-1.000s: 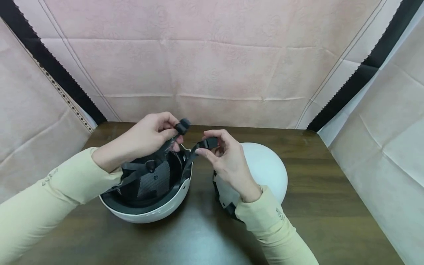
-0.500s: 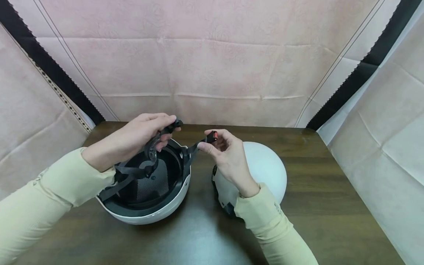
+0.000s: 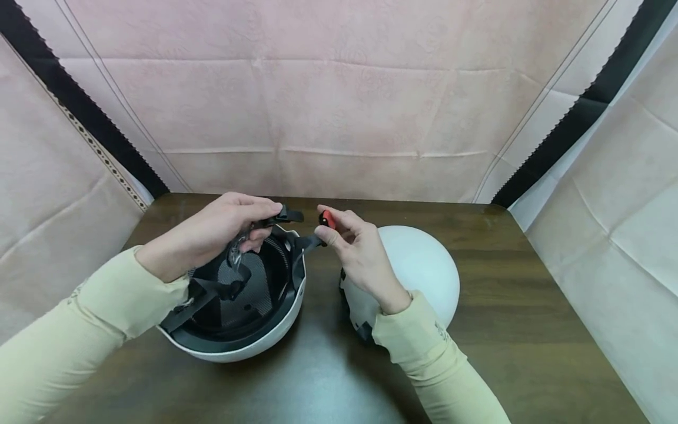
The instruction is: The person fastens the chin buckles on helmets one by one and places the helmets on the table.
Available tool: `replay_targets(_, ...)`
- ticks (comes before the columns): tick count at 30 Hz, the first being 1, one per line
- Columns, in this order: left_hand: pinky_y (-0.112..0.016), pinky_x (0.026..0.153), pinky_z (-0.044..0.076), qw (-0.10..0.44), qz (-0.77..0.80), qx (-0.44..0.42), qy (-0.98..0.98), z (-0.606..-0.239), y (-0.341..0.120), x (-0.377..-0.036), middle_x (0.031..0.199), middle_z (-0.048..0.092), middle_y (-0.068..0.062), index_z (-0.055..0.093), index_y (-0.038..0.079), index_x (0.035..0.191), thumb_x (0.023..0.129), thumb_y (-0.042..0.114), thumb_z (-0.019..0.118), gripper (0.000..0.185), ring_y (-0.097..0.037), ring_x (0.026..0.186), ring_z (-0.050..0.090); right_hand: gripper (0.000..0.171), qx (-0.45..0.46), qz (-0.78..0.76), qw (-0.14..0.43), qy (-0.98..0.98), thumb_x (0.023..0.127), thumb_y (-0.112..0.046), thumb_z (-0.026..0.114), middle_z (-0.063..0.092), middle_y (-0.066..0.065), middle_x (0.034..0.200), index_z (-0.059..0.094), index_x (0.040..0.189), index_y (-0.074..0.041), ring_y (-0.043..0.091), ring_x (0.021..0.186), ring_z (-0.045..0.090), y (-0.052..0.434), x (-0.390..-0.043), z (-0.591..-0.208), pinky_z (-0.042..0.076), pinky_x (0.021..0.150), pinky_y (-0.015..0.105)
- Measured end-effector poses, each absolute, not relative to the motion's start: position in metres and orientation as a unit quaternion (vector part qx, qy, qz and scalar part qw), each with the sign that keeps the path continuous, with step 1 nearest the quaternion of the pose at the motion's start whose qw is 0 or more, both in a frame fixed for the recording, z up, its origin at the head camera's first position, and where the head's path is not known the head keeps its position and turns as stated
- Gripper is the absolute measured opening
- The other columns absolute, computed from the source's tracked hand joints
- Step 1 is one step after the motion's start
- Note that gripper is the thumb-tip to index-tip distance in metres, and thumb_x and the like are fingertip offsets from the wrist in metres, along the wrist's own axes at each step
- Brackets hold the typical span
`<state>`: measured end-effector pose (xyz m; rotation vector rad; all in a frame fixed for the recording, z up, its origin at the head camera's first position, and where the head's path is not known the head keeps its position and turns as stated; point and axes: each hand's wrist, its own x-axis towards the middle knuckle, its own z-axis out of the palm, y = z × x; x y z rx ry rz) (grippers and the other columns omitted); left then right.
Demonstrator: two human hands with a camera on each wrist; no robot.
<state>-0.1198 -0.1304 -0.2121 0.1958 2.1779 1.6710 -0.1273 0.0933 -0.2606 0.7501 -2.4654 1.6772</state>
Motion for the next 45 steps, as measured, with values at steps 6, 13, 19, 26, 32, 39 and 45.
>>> replay_targets(6, -0.035, 0.067, 0.046, 0.202, 0.615, 0.071, 0.759, -0.221, -0.132, -0.120, 0.059, 0.044, -0.003, 0.058, 0.002, 0.099, 0.099, 0.031, 0.046, 0.031, -0.016, 0.045, 0.042, 0.041, 0.266, 0.516, 0.034, -0.813, 0.088, -0.007, 0.065, 0.061, 0.009, 0.101, 0.056, 0.128, -0.004, 0.022, 0.087, 0.058, 0.091, -0.124, -0.257, 0.046, 0.073, 0.034)
replay_targets(13, -0.038, 0.071, 0.048, 0.211, 0.608, 0.077, 0.762, -0.227, -0.131, -0.119, 0.064, 0.056, -0.006, 0.060, 0.002, 0.103, 0.099, 0.028, 0.046, 0.030, -0.016, 0.046, 0.047, 0.034, 0.273, 0.527, 0.050, -0.803, 0.085, -0.008, 0.069, 0.064, 0.007, 0.103, 0.060, 0.118, -0.006, 0.019, 0.090, 0.059, 0.090, -0.129, -0.267, 0.046, 0.074, 0.037)
replay_targets(19, -0.033, 0.063, 0.047, 0.213, 0.603, 0.073, 0.765, -0.231, -0.130, -0.119, 0.066, 0.057, -0.007, 0.061, 0.004, 0.108, 0.099, 0.028, 0.047, 0.029, -0.016, 0.048, 0.048, 0.035, 0.270, 0.521, 0.043, -0.808, 0.084, -0.026, 0.072, 0.064, -0.005, 0.101, 0.062, 0.117, -0.021, 0.015, 0.082, 0.058, 0.095, -0.143, -0.286, 0.047, 0.068, 0.037)
replay_targets(26, -0.028, 0.055, 0.045, 0.216, 0.605, 0.073, 0.763, -0.234, -0.131, -0.120, 0.066, 0.056, -0.007, 0.061, 0.005, 0.110, 0.099, 0.027, 0.047, 0.029, -0.016, 0.048, 0.048, 0.034, 0.269, 0.523, 0.030, -0.808, 0.083, -0.031, 0.072, 0.064, -0.007, 0.099, 0.062, 0.115, -0.026, 0.019, 0.075, 0.058, 0.096, -0.144, -0.287, 0.047, 0.062, 0.042)
replay_targets(32, -0.027, 0.054, 0.045, 0.221, 0.609, 0.075, 0.758, -0.235, -0.131, -0.120, 0.066, 0.056, -0.007, 0.060, 0.006, 0.116, 0.099, 0.026, 0.047, 0.029, -0.017, 0.051, 0.048, 0.034, 0.268, 0.520, 0.026, -0.810, 0.083, -0.031, 0.072, 0.064, -0.007, 0.099, 0.062, 0.115, -0.026, 0.019, 0.075, 0.058, 0.095, -0.144, -0.287, 0.046, 0.062, 0.041)
replay_targets(39, -0.026, 0.052, 0.045, 0.228, 0.604, 0.080, 0.759, -0.238, -0.128, -0.120, 0.067, 0.057, -0.008, 0.060, 0.006, 0.117, 0.100, 0.026, 0.046, 0.030, -0.016, 0.051, 0.048, 0.032, 0.280, 0.513, 0.032, -0.811, 0.083, -0.031, 0.072, 0.063, -0.009, 0.099, 0.062, 0.114, -0.029, 0.016, 0.074, 0.058, 0.094, -0.143, -0.286, 0.048, 0.062, 0.040)
replay_targets(45, -0.040, 0.078, 0.049, 0.228, 0.600, 0.089, 0.762, -0.239, -0.128, -0.120, 0.078, 0.064, -0.012, 0.062, 0.002, 0.116, 0.100, 0.024, 0.045, 0.032, -0.018, 0.048, 0.051, 0.034, 0.286, 0.503, 0.031, -0.815, 0.081, -0.032, 0.073, 0.063, -0.009, 0.099, 0.064, 0.112, -0.025, 0.016, 0.076, 0.057, 0.094, -0.142, -0.284, 0.047, 0.066, 0.038)
